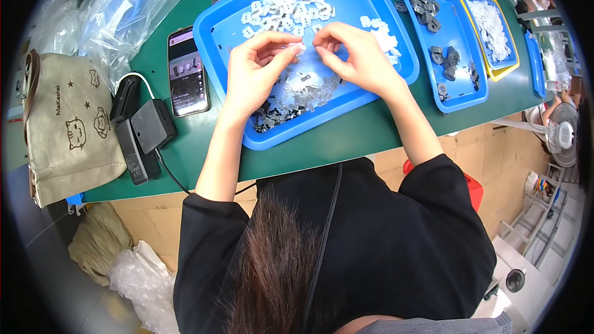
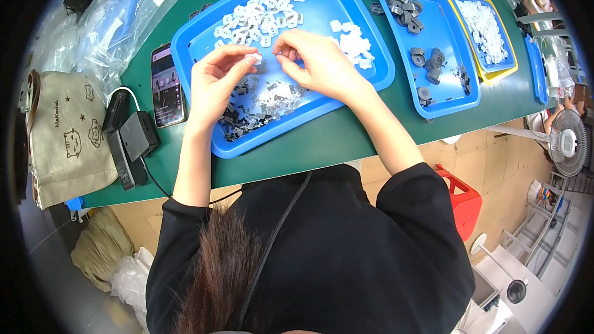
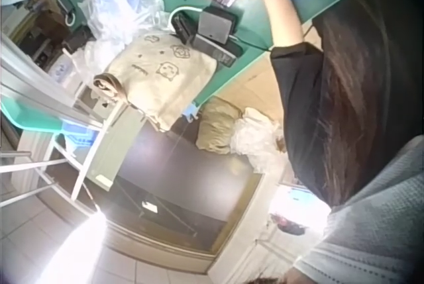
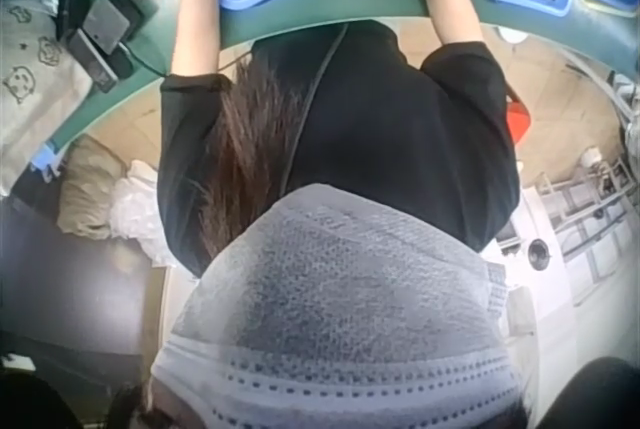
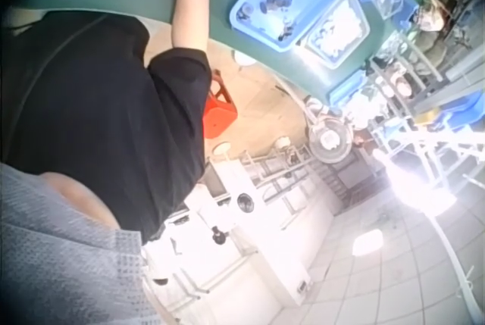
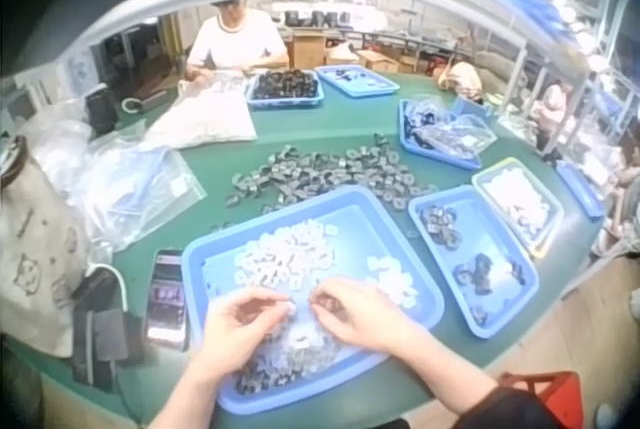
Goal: The person assembles small plastic components by hand, fitting tiny black pieces into white plastic pieces and setting the assembled parts onto a tray.
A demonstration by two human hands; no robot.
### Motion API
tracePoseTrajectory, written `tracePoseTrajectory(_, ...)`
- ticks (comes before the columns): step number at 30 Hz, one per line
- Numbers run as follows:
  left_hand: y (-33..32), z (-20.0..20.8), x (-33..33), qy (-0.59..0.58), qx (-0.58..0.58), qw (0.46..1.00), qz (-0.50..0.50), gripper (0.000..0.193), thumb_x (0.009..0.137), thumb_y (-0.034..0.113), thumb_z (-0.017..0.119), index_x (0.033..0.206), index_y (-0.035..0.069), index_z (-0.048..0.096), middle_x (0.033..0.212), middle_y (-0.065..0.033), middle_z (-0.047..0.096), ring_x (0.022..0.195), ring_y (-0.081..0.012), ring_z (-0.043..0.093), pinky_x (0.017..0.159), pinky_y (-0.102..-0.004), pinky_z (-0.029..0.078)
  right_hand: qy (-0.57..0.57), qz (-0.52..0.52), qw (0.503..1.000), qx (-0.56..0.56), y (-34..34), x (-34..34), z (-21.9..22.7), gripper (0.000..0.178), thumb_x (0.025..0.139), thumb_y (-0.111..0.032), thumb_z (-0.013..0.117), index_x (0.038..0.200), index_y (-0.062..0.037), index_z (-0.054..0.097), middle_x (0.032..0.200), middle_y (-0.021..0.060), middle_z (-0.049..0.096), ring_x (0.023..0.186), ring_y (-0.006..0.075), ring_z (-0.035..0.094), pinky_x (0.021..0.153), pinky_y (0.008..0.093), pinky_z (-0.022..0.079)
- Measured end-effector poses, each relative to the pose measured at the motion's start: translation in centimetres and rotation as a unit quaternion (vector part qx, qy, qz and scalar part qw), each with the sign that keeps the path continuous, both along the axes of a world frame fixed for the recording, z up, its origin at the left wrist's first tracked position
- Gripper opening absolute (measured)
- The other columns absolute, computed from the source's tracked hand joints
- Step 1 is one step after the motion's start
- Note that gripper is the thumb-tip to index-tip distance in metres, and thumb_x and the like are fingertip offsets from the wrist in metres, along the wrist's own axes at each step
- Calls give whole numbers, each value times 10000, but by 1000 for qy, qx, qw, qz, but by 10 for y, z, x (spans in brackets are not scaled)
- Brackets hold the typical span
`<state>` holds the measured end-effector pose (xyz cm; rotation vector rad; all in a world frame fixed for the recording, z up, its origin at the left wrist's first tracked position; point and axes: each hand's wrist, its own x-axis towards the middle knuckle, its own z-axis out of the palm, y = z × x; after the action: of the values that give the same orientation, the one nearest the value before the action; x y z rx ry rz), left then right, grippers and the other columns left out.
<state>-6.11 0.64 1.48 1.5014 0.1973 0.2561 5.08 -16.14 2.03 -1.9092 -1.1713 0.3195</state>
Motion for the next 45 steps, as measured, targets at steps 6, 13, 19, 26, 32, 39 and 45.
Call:
tracePoseTrajectory(6,-5,7,1,2,-129,991,38,225,852,27,603,1065,-46,601,951,-135,653,831,-156,639,770,-264,524,277,-21,950,146,1,-5,2,223,842,-76,626,1034,36,616,987,95,648,889,165,639,810,270,511)
tracePoseTrajectory(13,-10,-3,5,52,-210,975,57,271,863,19,579,1114,-81,564,985,-182,636,843,-201,655,772,-266,551,362,-2,915,178,-1,1,0,178,842,-76,611,988,18,645,944,73,664,854,120,637,783,261,515)
tracePoseTrajectory(19,-2,-5,7,33,-165,980,104,275,856,43,601,1097,-86,569,948,-178,647,790,-199,659,743,-270,552,-36,-83,995,36,-3,10,-14,179,825,-68,594,989,-36,658,922,97,655,780,171,639,714,282,498)
tracePoseTrajectory(26,3,-11,6,49,-177,980,78,253,848,54,608,1067,-67,572,989,-149,635,864,-199,636,833,-315,522,5,45,986,-159,-28,30,6,159,730,-55,633,882,-42,677,750,73,623,654,155,583,613,280,474)
tracePoseTrajectory(32,0,-7,8,53,-243,966,77,305,851,23,597,1125,-92,529,985,-188,611,912,-256,638,839,-314,534,-25,69,980,-187,-27,28,2,139,699,-35,644,835,-31,672,774,87,634,689,198,614,632,292,485)
tracePoseTrajectory(39,0,-5,5,38,-244,967,62,371,857,26,597,1191,-93,490,1054,-194,588,959,-280,625,861,-320,531,-51,54,975,-209,-24,17,7,58,710,-43,633,761,-16,633,754,98,621,694,239,611,635,312,486)
tracePoseTrajectory(45,-1,-2,8,65,-248,965,61,363,855,-2,581,1189,-100,476,1050,-213,590,961,-301,622,865,-343,532,-127,63,968,-207,-28,9,-4,55,774,-58,562,805,-15,547,796,119,577,753,302,585,673,370,471)
